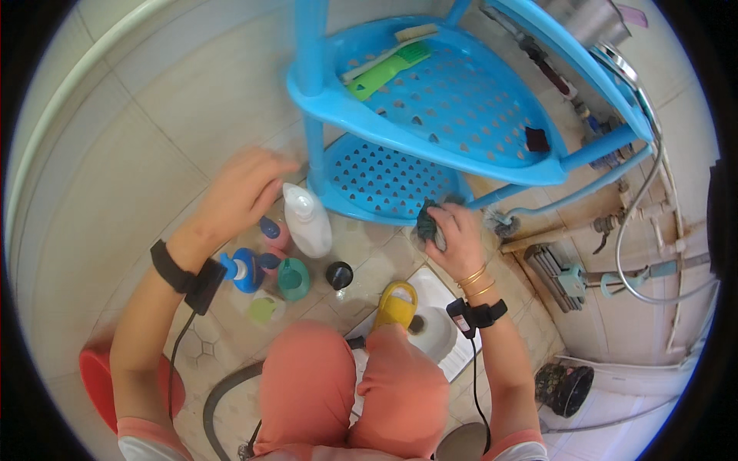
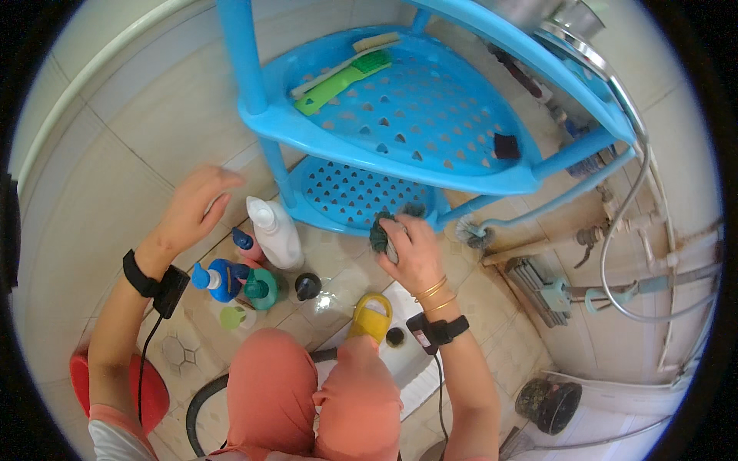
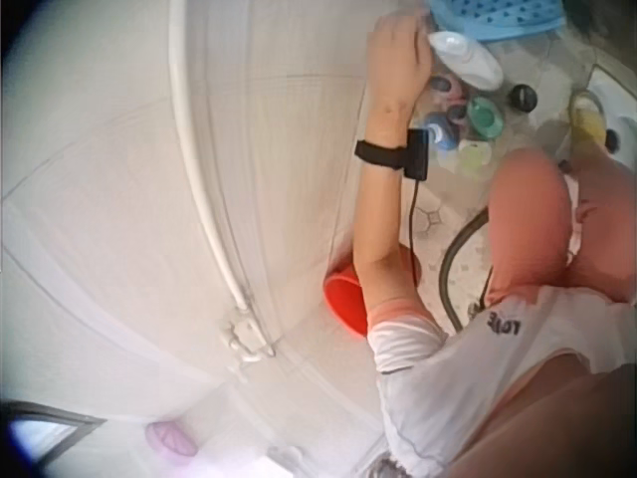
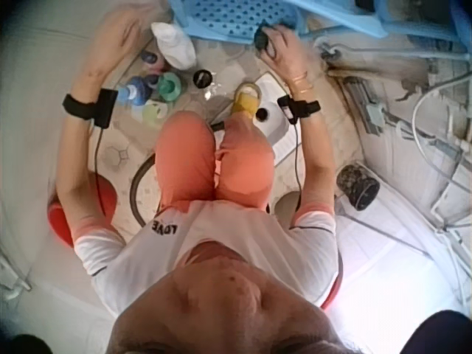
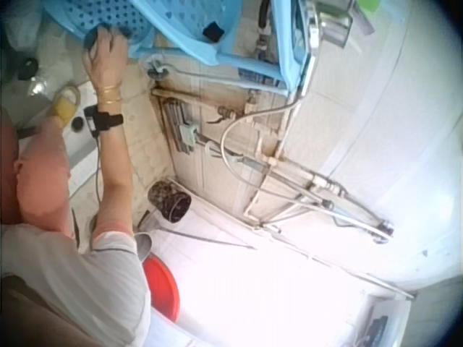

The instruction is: Cleaning toiletry bottles, a plastic corner shelf, and bathroom tiles using a cloth.

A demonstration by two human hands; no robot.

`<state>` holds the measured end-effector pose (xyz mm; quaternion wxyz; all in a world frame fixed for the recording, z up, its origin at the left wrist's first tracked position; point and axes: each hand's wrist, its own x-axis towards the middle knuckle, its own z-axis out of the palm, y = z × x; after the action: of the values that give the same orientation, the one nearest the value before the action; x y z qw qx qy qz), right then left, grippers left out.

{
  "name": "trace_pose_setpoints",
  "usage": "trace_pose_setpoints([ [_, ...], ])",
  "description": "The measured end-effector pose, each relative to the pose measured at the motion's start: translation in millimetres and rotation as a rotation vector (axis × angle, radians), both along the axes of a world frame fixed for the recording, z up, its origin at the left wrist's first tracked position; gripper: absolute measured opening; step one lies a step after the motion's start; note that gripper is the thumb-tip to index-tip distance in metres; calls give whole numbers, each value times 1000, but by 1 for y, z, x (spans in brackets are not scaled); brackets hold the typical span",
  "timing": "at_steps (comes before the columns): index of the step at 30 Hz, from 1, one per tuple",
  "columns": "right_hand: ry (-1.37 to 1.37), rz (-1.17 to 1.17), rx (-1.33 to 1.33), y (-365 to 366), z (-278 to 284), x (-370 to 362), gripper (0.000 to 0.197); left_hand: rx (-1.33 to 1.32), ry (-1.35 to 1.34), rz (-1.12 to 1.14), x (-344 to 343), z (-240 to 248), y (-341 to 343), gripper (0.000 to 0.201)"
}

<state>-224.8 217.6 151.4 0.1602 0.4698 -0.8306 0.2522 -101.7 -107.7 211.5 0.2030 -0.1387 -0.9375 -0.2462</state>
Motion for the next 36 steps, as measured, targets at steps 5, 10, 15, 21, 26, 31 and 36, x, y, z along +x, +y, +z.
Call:
trace_pose_setpoints([
  [5, -178, 33, 6, -21, -47, -5, 45, -33, -178, 91, 39, -17, -6, 23],
  [10, -292, 161, 71, -57, -51, 1, 46, 1, -172, 206, 61, -41, -1, 20],
  [15, -229, 311, 106, -82, -27, 7, 46, 94, -78, 185, 71, -57, 2, 15],
  [21, -155, 365, 98, -117, 2, 23, 47, 86, -118, 240, 98, -46, -11, 12],
  [26, 4, 425, -6, -169, 29, 49, 53, 74, -138, 361, 110, -36, -33, 32],
  [31, 199, 484, -392, -269, 82, 41, 54, -324, 212, 506, 94, 17, -70, 47],
  [36, 99, 167, -868, -348, 111, 24, 54, -645, 294, 683, 99, 51, -88, 59],
])
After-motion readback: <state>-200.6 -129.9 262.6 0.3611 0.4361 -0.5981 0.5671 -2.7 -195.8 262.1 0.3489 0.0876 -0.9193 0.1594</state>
